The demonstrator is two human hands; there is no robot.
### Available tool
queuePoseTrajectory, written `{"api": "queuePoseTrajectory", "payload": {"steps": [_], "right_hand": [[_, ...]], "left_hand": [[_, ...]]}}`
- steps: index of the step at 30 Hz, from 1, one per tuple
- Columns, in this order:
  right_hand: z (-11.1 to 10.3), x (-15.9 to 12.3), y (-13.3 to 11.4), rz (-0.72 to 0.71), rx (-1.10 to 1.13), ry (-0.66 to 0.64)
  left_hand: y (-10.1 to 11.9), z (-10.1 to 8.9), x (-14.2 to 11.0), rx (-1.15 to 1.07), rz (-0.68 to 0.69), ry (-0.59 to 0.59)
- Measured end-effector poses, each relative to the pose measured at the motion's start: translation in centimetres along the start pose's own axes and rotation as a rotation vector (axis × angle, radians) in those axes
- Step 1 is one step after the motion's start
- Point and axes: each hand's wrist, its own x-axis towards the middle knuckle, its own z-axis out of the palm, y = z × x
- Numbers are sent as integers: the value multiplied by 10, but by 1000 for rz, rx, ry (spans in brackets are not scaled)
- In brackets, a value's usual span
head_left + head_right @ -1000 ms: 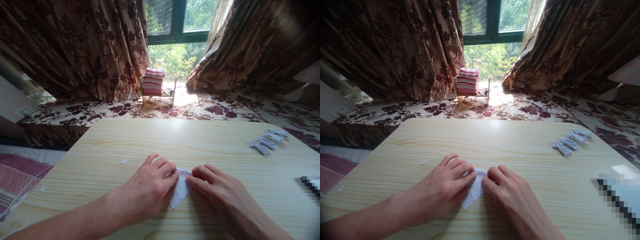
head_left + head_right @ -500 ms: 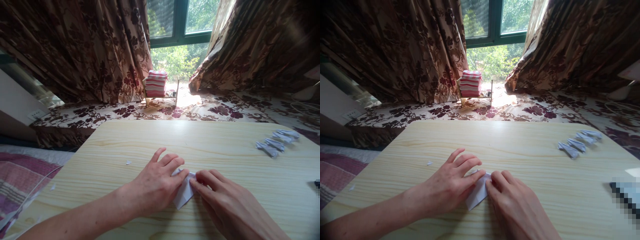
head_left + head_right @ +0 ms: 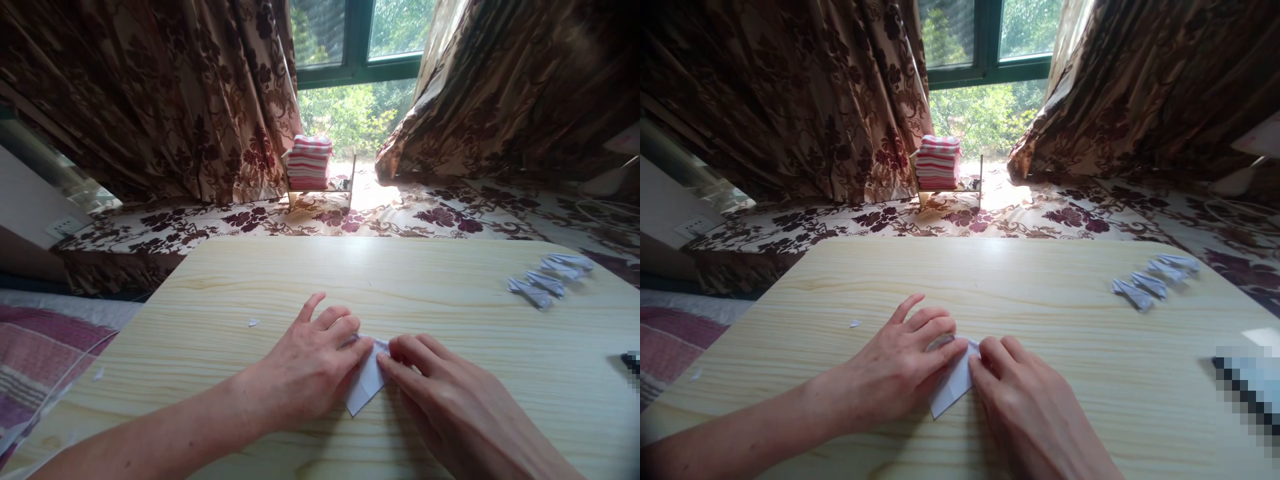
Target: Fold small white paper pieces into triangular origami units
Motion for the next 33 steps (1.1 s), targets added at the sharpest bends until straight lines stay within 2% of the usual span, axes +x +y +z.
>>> {"api": "queuePoseTrajectory", "payload": {"steps": [6,11,15,18,21,26,30,33], "right_hand": [[-7,2,-7,47,54,-5],[-7,5,-9,51,72,32],[-5,1,-7,36,76,5],[0,-8,-8,3,21,60],[6,-13,-11,35,-21,104],[9,0,-18,129,-99,73],[6,11,-27,113,-286,55],[1,6,-28,99,-391,12]], "left_hand": [[-9,-5,-2,49,-35,44],[-4,-3,0,28,20,47],[1,1,1,25,3,22],[2,3,1,37,5,35],[2,4,1,47,10,45],[2,7,0,63,14,44],[4,6,0,77,14,27],[5,5,1,85,4,30]]}}
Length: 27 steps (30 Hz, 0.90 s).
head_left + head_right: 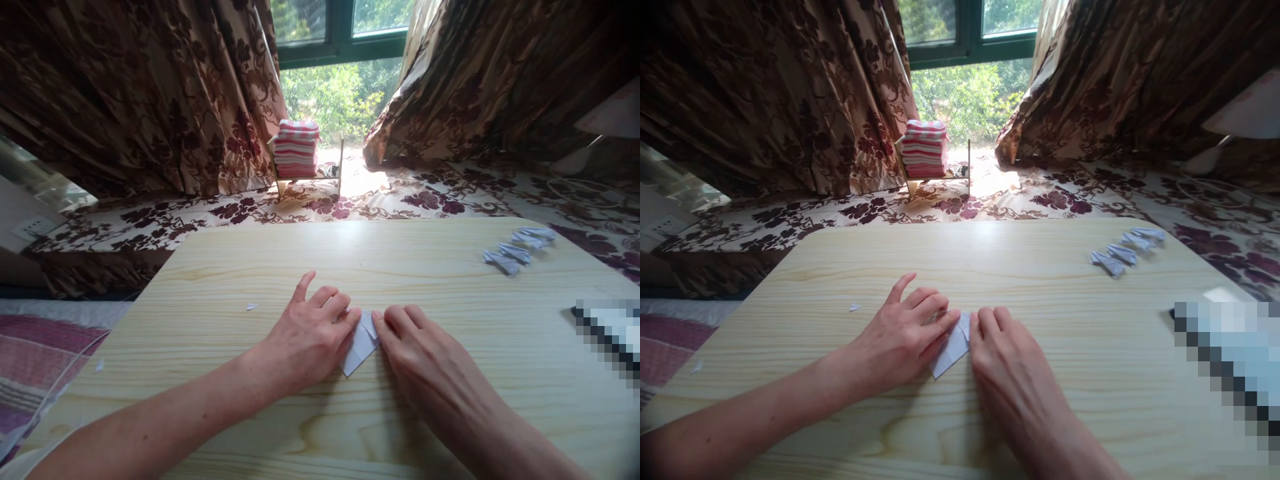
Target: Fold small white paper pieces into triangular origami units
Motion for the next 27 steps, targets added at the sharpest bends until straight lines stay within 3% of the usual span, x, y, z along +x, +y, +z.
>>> {"api": "queuePoseTrajectory", "payload": {"steps": [4,8,11,13,15,20,27], "right_hand": [[-6,-15,20,38,81,-78],[-16,-18,40,172,237,-136],[-23,-10,36,181,195,-45],[-25,-4,29,146,218,-93],[-25,2,28,163,275,-189],[-17,22,49,427,500,-298],[-2,31,52,395,628,-313]], "left_hand": [[0,0,1,14,6,15],[6,-3,-1,41,26,27],[13,-7,-2,101,31,5],[18,-8,-3,134,31,-8],[21,-8,-2,136,16,-10],[26,-5,1,80,-66,33],[20,-11,2,-187,-210,-4]]}}
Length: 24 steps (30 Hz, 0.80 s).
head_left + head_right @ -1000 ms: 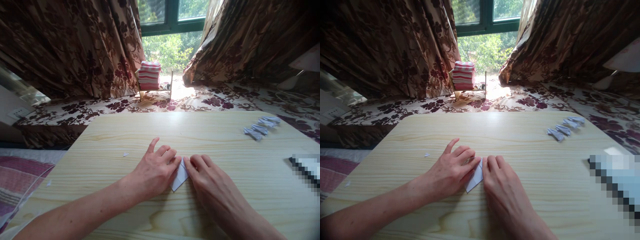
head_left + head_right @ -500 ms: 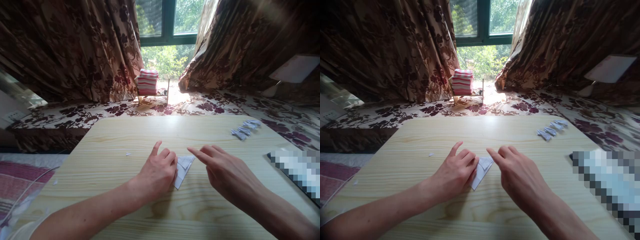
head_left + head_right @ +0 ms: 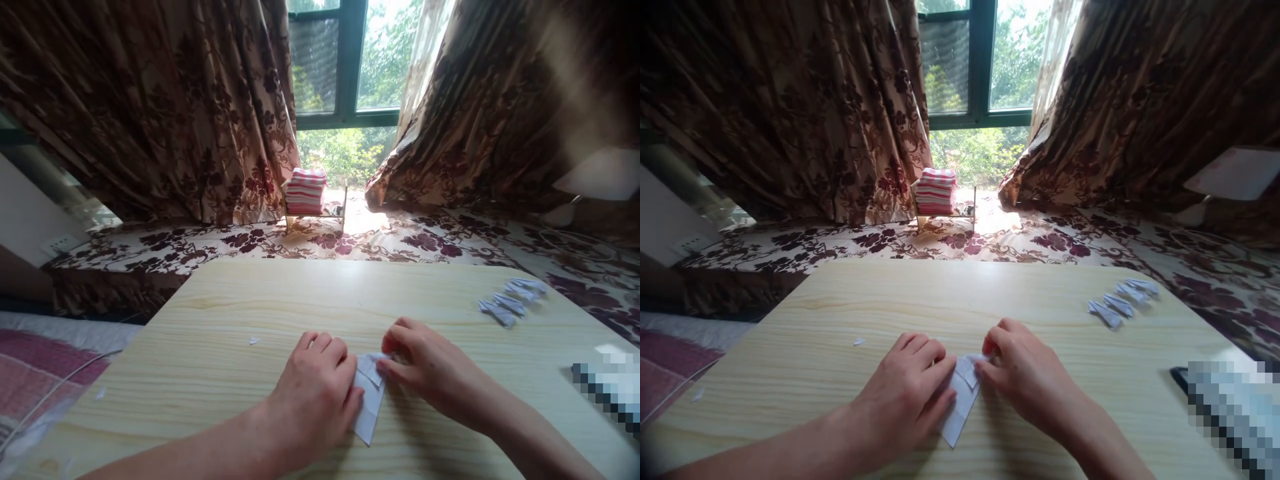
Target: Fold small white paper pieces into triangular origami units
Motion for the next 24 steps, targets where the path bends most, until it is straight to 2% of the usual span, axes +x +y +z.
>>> {"api": "queuePoseTrajectory", "payload": {"steps": [4,7,10,15,19,24], "right_hand": [[3,-3,4,-98,182,18],[-2,-6,4,-110,375,25],[-8,-7,1,-92,521,62],[-9,-9,0,-62,681,53],[-6,-9,-2,-59,782,90],[-5,-8,-6,27,810,285]], "left_hand": [[-13,-16,10,-454,-199,-37],[-22,-26,21,-736,-372,-29],[-23,-31,27,-880,-455,-69],[-15,-31,26,-1089,-540,-209],[-11,-27,23,-1215,-584,-245],[-9,-21,23,-1361,-718,-196]]}}
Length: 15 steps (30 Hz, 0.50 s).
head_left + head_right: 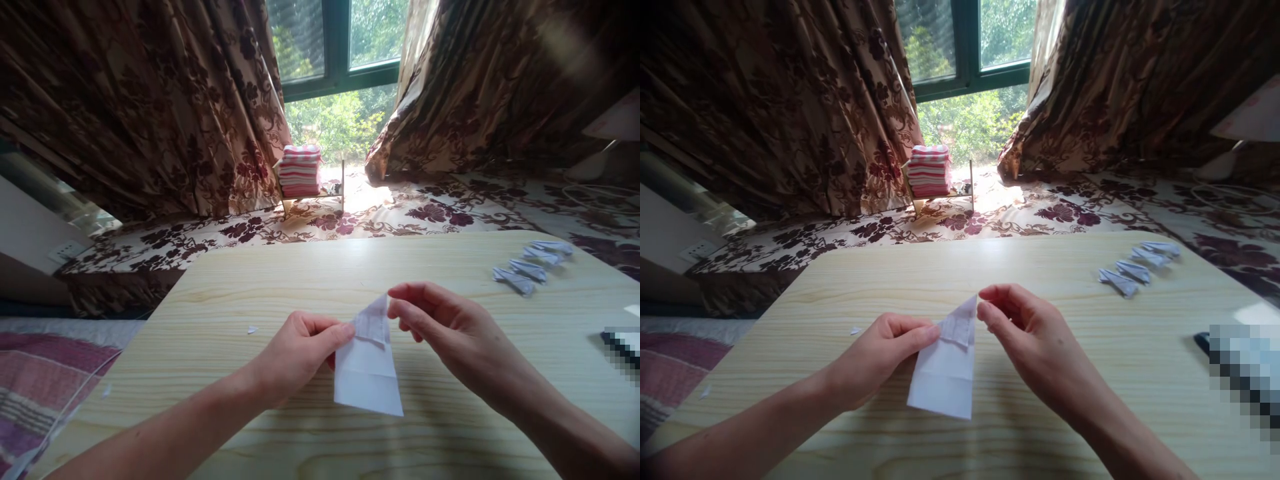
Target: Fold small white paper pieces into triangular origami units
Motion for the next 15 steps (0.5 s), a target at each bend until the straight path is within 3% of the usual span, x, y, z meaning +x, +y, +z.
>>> {"api": "queuePoseTrajectory", "payload": {"steps": [2,8,15], "right_hand": [[0,-1,-1,-14,-64,41],[4,-5,-5,-36,-159,-163],[8,-4,-6,19,-152,-152]], "left_hand": [[-2,1,1,-64,-11,41],[-5,1,1,-116,-12,86],[-7,0,2,-110,-5,61]]}}
